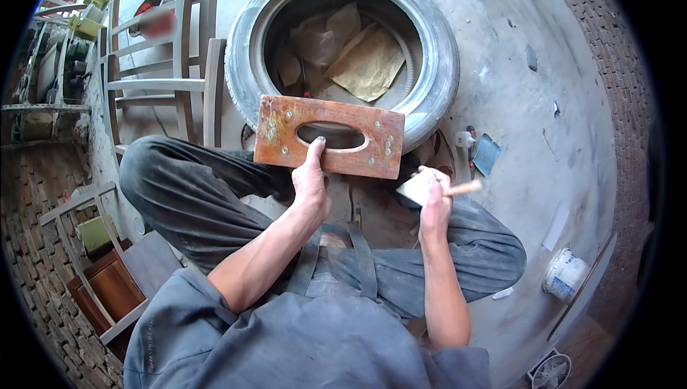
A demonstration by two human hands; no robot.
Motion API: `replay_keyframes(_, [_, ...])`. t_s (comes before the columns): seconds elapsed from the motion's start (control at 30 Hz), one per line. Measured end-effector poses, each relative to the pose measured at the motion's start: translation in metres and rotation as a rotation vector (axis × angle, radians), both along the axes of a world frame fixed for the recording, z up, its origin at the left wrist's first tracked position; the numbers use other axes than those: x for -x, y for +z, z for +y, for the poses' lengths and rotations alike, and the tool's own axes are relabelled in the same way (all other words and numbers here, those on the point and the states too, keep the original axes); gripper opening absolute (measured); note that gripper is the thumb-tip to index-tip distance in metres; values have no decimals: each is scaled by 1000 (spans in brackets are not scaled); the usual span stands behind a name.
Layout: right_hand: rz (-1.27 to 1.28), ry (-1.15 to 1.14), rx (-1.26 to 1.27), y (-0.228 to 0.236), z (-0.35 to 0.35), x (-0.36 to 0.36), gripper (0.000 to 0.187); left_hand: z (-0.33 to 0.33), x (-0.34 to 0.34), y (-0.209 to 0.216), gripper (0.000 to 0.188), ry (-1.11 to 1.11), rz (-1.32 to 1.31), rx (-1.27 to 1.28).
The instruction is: The person sits on the floor and scrapes a rectangular wooden piece with a central oval cutout using a small metal scraper. They hold the piece on their lap and repeatedly scrape the surface, occasionally wiping it with a cloth.
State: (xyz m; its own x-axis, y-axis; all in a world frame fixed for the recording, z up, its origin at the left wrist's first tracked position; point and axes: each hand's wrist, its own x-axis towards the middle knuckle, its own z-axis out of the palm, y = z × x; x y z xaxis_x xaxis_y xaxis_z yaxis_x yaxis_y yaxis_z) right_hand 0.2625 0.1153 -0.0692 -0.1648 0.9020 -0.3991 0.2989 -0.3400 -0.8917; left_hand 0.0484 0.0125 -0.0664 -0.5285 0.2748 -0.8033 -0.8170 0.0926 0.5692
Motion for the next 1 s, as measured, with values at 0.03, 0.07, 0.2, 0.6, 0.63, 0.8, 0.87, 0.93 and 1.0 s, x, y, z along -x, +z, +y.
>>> replay_keyframes(0.03, [-31, 70, -68, -4, 4, 2, 37, 0, -2, -5, 83, 19, 29, -19])
replay_keyframes(0.07, [-115, 181, -255, -6, 8, 3, 43, 1, -4, -11, 68, 56, 58, -4])
replay_keyframes(0.2, [-57, 410, -393, 0, 41, 35, 62, -10, 4, -11, 46, 131, -7, 35])
replay_keyframes(0.6, [88, 689, -276, 75, -54, 17, 40, -78, 40, 95, 59, -328, 79, -8])
replay_keyframes(0.63, [95, 686, -312, 79, -66, 11, 41, -79, 43, 92, 59, -347, 30, -42])
replay_keyframes(0.8, [-77, 758, -342, 124, -92, -6, 45, -85, 43, 56, 56, -417, -219, -176])
replay_keyframes(0.87, [-131, 777, -340, 146, -100, -11, 44, -89, 38, 51, 57, -476, -202, -207])
replay_keyframes(0.93, [-159, 776, -299, 157, -108, -18, 42, -85, 34, 54, 57, -535, -156, -224])
replay_keyframes(1.0, [-151, 772, -272, 154, -115, -22, 43, -83, 36, 58, 57, -586, -141, -243])
